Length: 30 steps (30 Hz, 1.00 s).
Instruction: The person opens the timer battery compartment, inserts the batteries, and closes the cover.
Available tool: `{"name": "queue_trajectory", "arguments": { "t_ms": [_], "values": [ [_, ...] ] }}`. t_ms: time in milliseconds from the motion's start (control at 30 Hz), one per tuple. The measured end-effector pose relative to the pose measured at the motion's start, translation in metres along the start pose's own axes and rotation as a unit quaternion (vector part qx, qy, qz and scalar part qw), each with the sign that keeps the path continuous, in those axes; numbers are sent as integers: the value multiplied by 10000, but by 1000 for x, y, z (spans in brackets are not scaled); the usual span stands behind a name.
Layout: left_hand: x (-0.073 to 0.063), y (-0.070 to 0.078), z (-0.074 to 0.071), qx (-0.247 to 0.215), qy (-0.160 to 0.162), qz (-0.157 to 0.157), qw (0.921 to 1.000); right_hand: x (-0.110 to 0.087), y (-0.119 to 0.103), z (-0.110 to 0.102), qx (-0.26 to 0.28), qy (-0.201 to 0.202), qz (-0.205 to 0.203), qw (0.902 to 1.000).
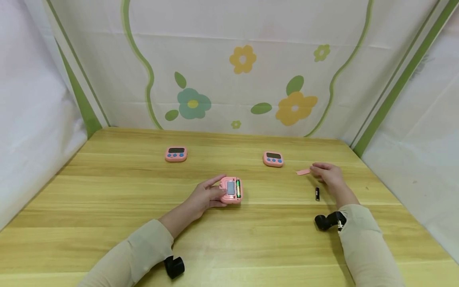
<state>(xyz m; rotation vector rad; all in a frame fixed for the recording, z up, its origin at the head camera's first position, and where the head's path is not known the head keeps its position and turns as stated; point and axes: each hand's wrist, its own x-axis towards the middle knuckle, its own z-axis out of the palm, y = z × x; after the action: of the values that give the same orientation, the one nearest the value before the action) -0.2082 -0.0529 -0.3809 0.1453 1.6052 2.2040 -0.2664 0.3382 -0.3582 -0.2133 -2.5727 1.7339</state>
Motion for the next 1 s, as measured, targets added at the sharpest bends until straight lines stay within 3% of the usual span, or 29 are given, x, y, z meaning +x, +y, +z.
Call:
{"name": "queue_trajectory", "arguments": {
  "t_ms": [167, 400, 633, 1000],
  "values": [
    [0, 0, 0, -21, -70, 38, 10000, 4, 7, 0, -570, 45, 107, 9983],
    [0, 0, 1, -16, -117, 33, 9999, 9, 16, 3, -778, 117, 292, 9965],
    [1, -2, 1, -8, -91, 113, 9999, 11, 18, 10, -1475, 560, 145, 9874],
    [1, -2, -1, -12, -119, 87, 9999, 8, 15, 20, -2122, 649, -47, 9751]
  ]
}}
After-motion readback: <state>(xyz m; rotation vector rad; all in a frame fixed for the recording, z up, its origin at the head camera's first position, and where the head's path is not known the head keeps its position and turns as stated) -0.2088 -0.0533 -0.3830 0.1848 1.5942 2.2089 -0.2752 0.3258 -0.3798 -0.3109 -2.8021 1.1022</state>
